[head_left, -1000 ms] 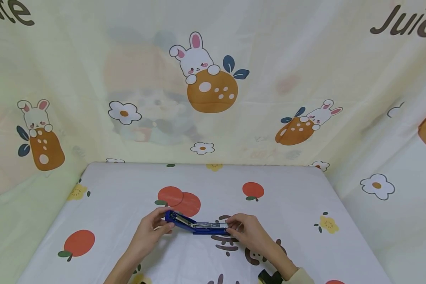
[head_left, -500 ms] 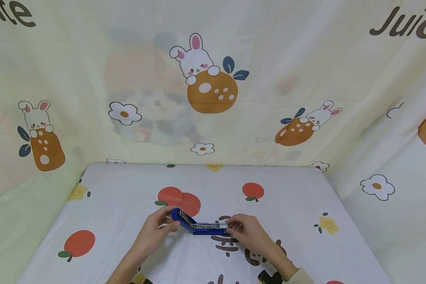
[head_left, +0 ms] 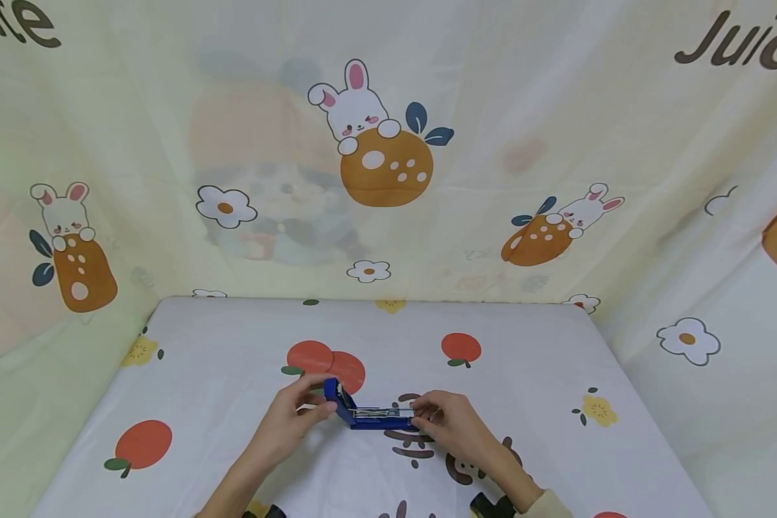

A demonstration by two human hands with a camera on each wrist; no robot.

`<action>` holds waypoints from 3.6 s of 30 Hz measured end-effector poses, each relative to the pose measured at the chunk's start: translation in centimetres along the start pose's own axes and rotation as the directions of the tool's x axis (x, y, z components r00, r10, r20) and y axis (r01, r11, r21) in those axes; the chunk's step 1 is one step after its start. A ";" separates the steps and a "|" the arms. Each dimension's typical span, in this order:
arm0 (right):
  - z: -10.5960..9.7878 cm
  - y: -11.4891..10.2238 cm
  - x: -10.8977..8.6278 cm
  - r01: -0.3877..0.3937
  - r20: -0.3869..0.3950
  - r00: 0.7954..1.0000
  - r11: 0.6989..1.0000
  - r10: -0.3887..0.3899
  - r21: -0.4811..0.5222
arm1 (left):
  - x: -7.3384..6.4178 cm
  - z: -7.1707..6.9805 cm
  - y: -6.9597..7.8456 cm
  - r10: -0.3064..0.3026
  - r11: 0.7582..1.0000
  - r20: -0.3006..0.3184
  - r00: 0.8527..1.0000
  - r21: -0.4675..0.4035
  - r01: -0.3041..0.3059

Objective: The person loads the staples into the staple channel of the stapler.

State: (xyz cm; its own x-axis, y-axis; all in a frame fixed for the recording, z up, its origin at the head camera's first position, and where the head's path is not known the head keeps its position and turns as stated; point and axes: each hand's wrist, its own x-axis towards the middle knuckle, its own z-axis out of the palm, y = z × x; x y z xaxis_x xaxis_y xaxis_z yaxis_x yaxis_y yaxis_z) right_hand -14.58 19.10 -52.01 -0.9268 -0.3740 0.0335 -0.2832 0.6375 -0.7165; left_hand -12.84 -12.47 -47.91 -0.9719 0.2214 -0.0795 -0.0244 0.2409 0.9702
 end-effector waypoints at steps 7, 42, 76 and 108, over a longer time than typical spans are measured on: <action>-0.1 -0.1 0.0 0.018 0.007 1.000 1.000 -0.018 0.002 | 0.2 0.4 0.4 0.006 1.000 -0.001 1.000 0.019 -0.006; -0.2 0.0 0.2 0.002 0.025 1.000 1.000 -0.003 0.010 | 1.6 2.8 1.0 0.058 0.995 0.031 0.998 0.085 -0.060; -0.2 0.0 0.2 -0.005 0.041 0.999 1.000 0.004 0.023 | 2.5 5.1 1.0 0.123 0.978 0.085 0.989 0.158 -0.135; -0.2 0.5 0.4 0.014 0.034 0.999 1.000 -0.014 -0.008 | 3.3 8.2 0.9 0.221 0.874 0.102 0.970 0.421 -0.243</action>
State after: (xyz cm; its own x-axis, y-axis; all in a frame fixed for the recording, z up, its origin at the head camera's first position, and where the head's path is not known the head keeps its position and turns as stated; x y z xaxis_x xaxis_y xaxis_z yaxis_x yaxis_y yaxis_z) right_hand -15.11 19.39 -52.21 -0.9137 -0.4059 0.0195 -0.2984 0.6376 -0.7103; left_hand -14.15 -3.79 -49.18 -0.9243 0.3644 0.1138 0.3134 0.5542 0.7711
